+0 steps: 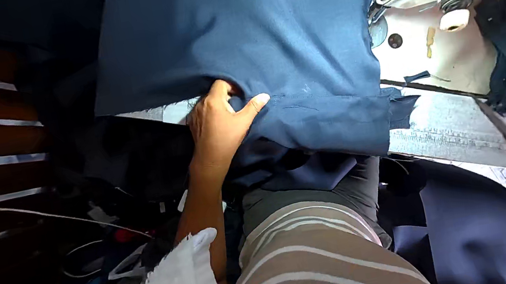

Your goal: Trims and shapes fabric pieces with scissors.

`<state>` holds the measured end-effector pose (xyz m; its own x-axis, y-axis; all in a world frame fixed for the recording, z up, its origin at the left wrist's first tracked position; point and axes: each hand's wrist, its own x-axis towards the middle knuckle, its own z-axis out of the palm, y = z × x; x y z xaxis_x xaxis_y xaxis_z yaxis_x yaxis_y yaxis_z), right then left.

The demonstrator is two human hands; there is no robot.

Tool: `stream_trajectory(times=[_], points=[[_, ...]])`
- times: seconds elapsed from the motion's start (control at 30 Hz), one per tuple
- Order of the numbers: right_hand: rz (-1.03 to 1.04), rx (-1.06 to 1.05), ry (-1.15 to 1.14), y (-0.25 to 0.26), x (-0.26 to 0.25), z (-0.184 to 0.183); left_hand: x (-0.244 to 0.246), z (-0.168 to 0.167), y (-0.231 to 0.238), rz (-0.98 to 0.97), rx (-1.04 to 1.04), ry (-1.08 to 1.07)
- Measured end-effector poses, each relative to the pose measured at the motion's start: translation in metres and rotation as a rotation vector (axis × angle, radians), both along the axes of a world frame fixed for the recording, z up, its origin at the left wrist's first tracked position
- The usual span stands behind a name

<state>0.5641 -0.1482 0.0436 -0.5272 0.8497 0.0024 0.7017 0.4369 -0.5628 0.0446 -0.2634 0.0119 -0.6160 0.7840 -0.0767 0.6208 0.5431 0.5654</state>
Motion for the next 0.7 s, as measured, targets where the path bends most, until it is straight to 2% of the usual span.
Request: stream_trajectory(times=[0.1, 0.2, 0.27, 0.37, 0.43, 0.47, 0.57, 0.63, 0.7], points=[[0.079, -0.505, 0.418, -0.024, -0.063, -0.002, -0.003, -0.010, 0.000, -0.142, 0.186, -0.131], [0.173, -0.970, 0.711, -0.039, -0.115, -0.018, 0.006, -0.008, 0.002, -0.189, 0.285, -0.337], [0.215, -1.123, 0.795, -0.041, -0.143, -0.030, 0.016, -0.009, 0.009, -0.156, 0.412, -0.469], [0.250, -1.209, 0.836, -0.036, -0.172, -0.039, 0.025, -0.020, 0.022, -0.082, 0.544, -0.628], [0.257, -1.159, 0.809, -0.029, -0.183, -0.042, 0.027, -0.020, 0.027, -0.023, 0.538, -0.723], [0.268, -1.069, 0.765, -0.025, -0.187, -0.044, 0.028, -0.017, 0.028, 0.011, 0.526, -0.779], [0.329, -0.605, 0.540, -0.010, -0.195, -0.043, 0.030, -0.009, 0.028, 0.080, 0.496, -0.908], [0.381, -0.244, 0.373, 0.000, -0.201, -0.037, 0.030, -0.007, 0.027, 0.093, 0.499, -0.952], [0.424, 0.025, 0.246, 0.009, -0.208, -0.033, 0.030, -0.007, 0.026, 0.095, 0.507, -0.973]])
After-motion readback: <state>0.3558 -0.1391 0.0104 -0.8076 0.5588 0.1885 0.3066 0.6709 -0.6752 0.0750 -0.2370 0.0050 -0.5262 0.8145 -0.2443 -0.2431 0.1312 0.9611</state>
